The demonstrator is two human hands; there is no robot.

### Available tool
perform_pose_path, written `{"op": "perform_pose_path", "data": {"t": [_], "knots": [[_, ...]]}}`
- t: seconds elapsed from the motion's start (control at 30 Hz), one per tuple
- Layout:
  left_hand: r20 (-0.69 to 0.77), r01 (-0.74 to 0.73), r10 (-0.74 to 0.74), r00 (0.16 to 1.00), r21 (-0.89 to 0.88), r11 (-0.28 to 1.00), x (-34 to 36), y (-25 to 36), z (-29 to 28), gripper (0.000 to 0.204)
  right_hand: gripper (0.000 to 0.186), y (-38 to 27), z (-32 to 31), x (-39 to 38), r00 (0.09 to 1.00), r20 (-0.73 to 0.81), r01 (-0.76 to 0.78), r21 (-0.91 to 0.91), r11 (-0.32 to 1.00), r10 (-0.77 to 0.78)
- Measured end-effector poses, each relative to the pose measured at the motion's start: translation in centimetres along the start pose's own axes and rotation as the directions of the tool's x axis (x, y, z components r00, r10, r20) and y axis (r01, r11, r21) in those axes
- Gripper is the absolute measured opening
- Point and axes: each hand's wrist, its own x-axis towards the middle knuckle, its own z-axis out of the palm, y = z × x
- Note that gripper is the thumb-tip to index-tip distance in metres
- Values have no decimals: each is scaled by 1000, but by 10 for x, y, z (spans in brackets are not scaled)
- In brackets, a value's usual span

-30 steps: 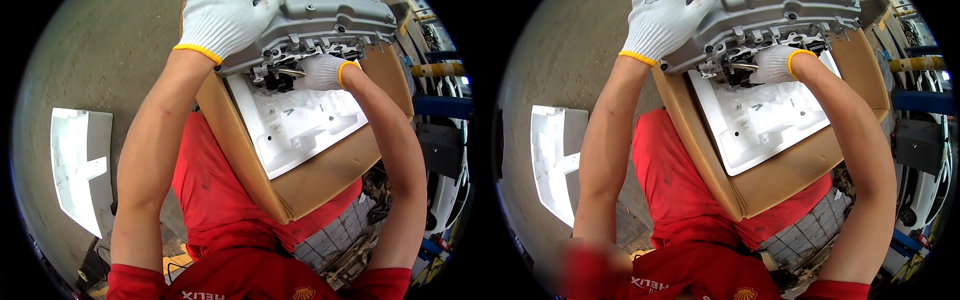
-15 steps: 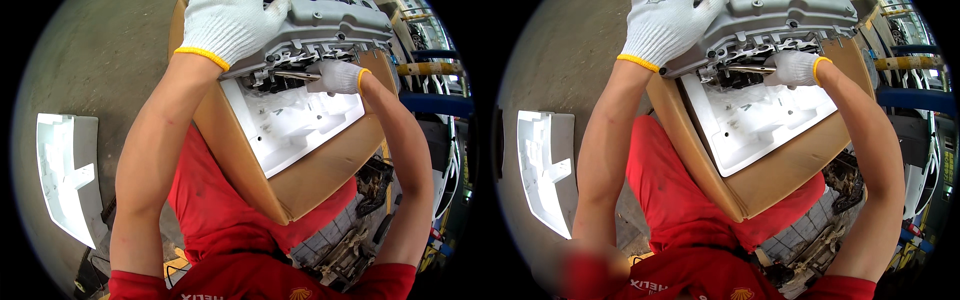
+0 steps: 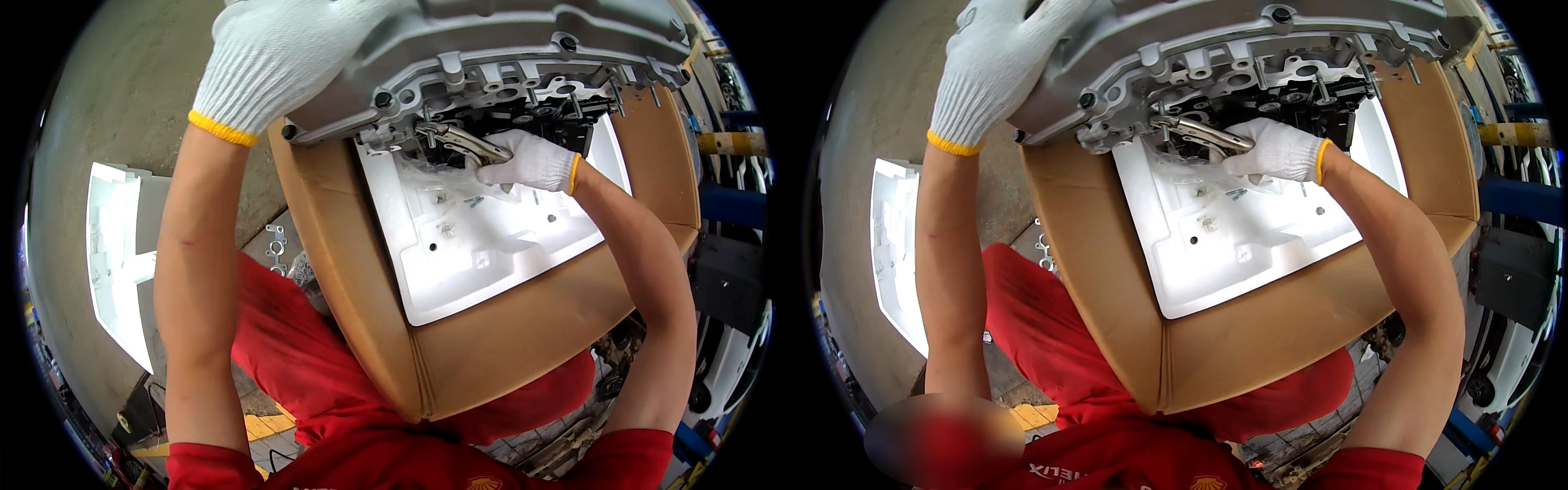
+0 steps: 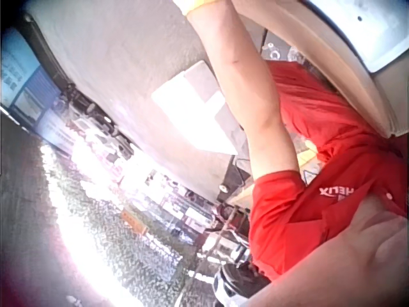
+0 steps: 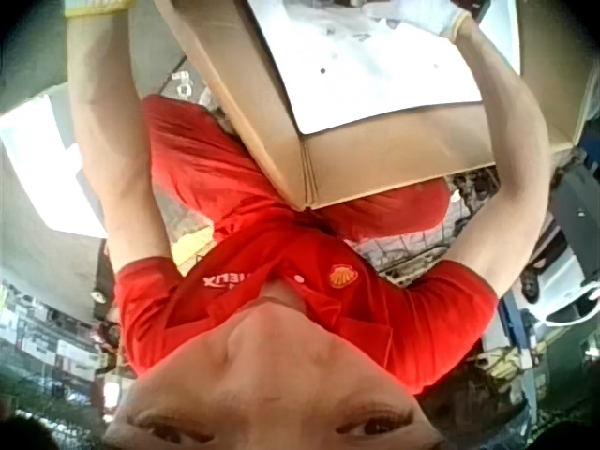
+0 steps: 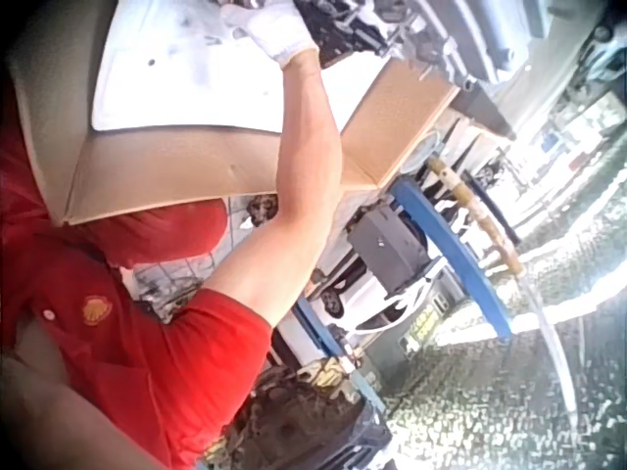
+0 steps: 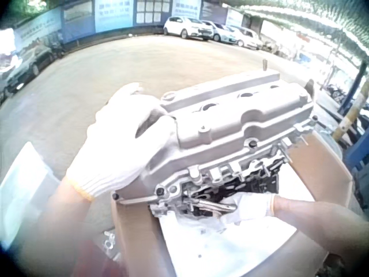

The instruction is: The person uses locking pliers to remove a bolt from a car engine block resting in a cardboard box. They then pick up a metal gasket from the floor and place it onto the engine surface.

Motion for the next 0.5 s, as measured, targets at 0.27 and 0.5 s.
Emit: {"op": "perform_pose_path", "data": {"t": [0.27,0.5], "knots": [[143,143,-114,983,-209,968,8,17,-9,34,55,-28,-46,-26,993,107,69,-139,988,-54],[82,49,-56,995,88,995,-8,9,0,35,65,-62,-43,-63,992,-123,2,-301,954,-41]]}}
